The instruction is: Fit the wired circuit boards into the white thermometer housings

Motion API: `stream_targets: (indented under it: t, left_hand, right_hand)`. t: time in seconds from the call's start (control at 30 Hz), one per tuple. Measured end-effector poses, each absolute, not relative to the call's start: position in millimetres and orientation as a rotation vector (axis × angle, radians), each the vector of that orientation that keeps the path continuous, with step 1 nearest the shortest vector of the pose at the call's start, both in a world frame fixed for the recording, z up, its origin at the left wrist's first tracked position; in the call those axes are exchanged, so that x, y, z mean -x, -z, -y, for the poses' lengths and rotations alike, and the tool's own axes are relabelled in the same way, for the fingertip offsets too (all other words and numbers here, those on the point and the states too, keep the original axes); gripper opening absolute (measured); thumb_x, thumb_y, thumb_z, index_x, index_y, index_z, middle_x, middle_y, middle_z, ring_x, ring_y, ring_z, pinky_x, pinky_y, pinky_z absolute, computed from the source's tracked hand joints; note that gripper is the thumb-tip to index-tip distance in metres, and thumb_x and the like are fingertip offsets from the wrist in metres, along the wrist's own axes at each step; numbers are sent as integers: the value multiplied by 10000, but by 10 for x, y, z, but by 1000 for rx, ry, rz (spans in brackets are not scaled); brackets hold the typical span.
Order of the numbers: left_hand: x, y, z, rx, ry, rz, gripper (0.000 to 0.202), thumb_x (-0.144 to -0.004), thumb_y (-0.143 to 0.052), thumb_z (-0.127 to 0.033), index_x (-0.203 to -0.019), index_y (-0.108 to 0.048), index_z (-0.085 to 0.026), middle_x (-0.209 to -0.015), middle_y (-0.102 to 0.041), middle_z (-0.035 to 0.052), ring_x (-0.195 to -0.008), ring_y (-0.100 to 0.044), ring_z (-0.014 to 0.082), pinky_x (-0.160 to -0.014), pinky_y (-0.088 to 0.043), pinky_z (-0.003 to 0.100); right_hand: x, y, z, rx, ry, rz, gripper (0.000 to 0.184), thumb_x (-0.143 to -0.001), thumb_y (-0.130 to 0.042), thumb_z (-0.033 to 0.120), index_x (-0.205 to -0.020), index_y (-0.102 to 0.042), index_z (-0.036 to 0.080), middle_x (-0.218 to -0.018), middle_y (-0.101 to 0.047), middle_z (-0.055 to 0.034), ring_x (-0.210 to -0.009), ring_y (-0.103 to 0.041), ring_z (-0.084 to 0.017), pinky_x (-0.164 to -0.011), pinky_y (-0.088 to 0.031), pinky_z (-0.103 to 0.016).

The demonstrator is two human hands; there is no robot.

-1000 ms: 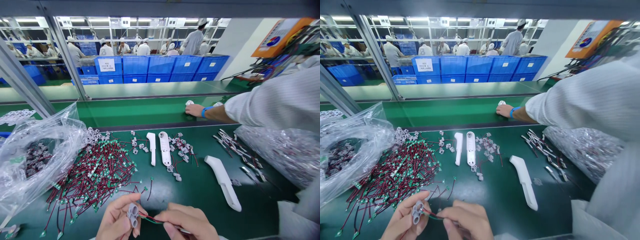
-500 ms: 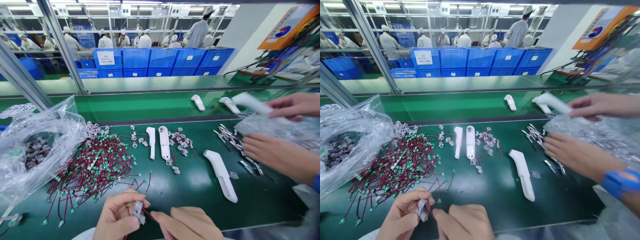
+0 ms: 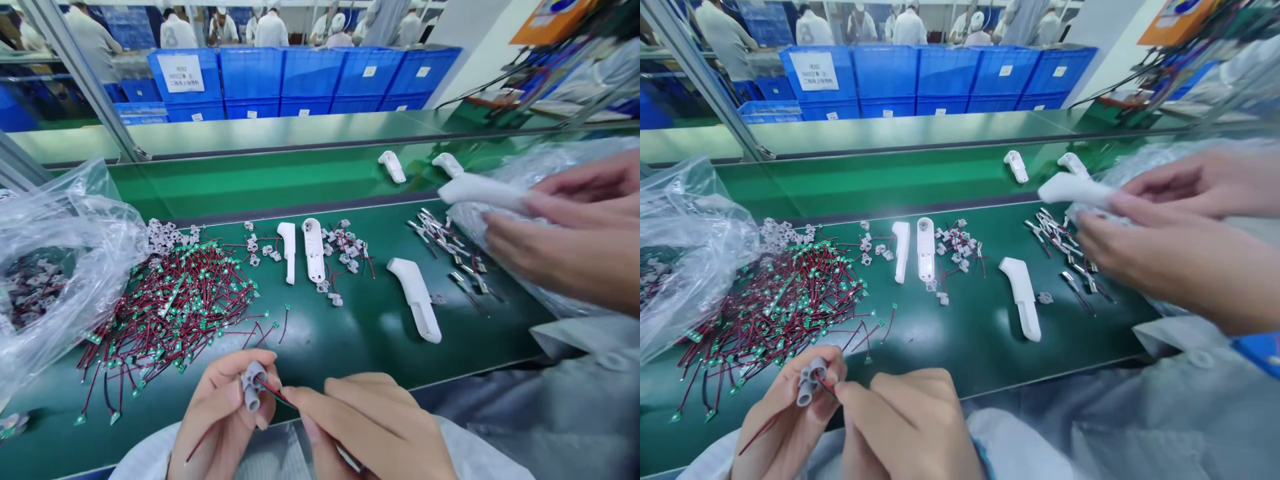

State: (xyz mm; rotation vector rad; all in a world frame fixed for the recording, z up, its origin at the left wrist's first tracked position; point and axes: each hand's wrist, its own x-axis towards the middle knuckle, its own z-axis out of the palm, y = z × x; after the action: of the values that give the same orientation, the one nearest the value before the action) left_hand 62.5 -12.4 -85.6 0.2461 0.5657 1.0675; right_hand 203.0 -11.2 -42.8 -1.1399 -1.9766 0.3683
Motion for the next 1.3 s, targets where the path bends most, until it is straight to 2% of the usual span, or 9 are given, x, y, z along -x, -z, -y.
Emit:
stream_targets:
  t: [0.23,0.37,0.5,0.8,0.9,1.1,1.3]
  left_hand:
    - [-637,794,169,-274,-1119,-651,251,-590,-729,-277,-805,-713,-149,-702,-661,36,-536,-545,68,-525,-445,128]
    - [-632,803,211,-384,-1186,-743,232,-629,-708,-249,-848,-705,-175,-780,-652,21,-608,-554,63,-558,-447,109]
    - [-655,777,174,-419,-1198,-648,248,-679,-670,-245,-919,-670,-184,-741,-644,7,-599,-541,51,-572,-438,105]
    - [-642,723,140,-503,-1117,-689,130,-663,-681,-252,-763,-645,-176,-721,-598,-7,-625,-495,58,-579,-409,120]
    - [-634,712,161,-525,-1142,-707,141,-652,-691,-259,-769,-650,-193,-730,-606,-8,-623,-497,59,-569,-405,120]
    - [-647,685,167,-652,-1208,-785,139,-629,-709,-247,-755,-658,-214,-719,-588,-19,-611,-478,57,-561,-403,118]
    - [-622,642,171,-530,-1153,-673,140,-639,-703,-234,-765,-656,-192,-702,-589,-14,-591,-490,46,-555,-412,108]
  right_hand:
    - [-1974,452,150,1151,-159,1971,240,-727,-418,53,-769,-628,162,-406,-462,54,-333,-382,-90,-381,-324,-244]
    - [-1976,427,159,1186,-209,1983,247,-704,-415,38,-646,-617,167,-391,-470,47,-334,-401,-97,-373,-332,-254]
    - [-2004,391,91,1166,-286,2007,286,-714,-406,12,-543,-581,160,-366,-456,44,-311,-395,-81,-348,-322,-241]
    - [-2102,347,80,1165,-157,2084,244,-731,-409,43,-709,-581,214,-419,-541,53,-368,-494,-49,-342,-354,-224]
    - [-2126,359,109,1129,-153,2104,208,-713,-444,34,-748,-560,203,-438,-552,32,-375,-503,-67,-353,-377,-236]
    - [-2161,372,119,1095,-168,2091,237,-700,-428,13,-778,-533,211,-404,-507,47,-334,-454,-75,-343,-362,-227]
    - [-2228,311,82,973,-173,2248,193,-753,-437,56,-828,-559,185,-422,-541,21,-388,-514,-71,-419,-440,-190]
